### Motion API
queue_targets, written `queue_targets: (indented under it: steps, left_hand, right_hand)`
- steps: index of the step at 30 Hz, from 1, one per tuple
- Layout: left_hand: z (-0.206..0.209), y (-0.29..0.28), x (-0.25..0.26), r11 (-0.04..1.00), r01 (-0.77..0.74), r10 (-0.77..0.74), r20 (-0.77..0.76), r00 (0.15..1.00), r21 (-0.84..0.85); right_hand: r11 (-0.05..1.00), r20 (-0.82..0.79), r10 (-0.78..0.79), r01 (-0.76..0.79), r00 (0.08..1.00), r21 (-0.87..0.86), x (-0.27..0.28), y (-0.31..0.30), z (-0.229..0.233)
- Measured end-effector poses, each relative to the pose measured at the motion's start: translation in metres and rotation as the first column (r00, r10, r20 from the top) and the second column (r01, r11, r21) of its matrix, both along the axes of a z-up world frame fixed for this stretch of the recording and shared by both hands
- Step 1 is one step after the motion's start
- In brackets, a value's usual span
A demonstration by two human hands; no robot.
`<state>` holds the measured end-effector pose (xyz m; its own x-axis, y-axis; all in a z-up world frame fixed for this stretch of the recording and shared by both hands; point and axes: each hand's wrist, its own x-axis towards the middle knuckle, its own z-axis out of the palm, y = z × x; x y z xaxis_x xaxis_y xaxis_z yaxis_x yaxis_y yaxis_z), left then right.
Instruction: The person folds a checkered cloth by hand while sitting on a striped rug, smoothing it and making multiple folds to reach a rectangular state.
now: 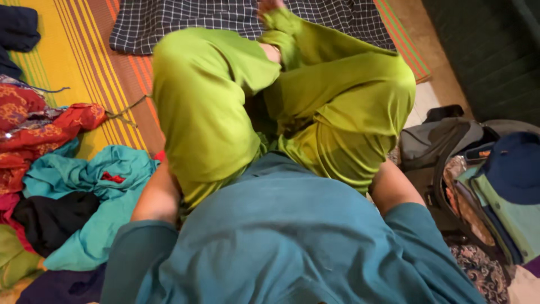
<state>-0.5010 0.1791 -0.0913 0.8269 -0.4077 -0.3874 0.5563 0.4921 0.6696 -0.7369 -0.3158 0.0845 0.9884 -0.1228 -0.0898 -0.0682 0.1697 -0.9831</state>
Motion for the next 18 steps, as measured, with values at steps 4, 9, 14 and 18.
queue_targets:
  steps: [4,9,14,18]
  left_hand:
    - [0.001,0.045,0.012,0.98,-0.198,0.197,0.034,0.98,0.018]
    - [0.008,0.095,0.038,0.917,-0.399,0.396,0.112,0.912,0.006]
    - [0.017,0.148,0.079,0.838,-0.546,0.531,0.237,0.814,-0.001]
    - [0.049,0.156,0.131,0.812,-0.581,0.551,0.403,0.731,-0.057]
  right_hand:
    - [0.996,0.013,0.037,-0.036,0.999,-0.076,0.004,0.0,0.018]
    - [0.961,-0.052,0.093,-0.104,0.994,-0.258,0.003,-0.032,0.049]
    - [0.859,-0.259,0.145,-0.251,0.955,-0.446,0.003,-0.078,0.062]
    - [0.827,-0.338,0.036,-0.218,0.94,-0.518,-0.003,-0.138,0.093]
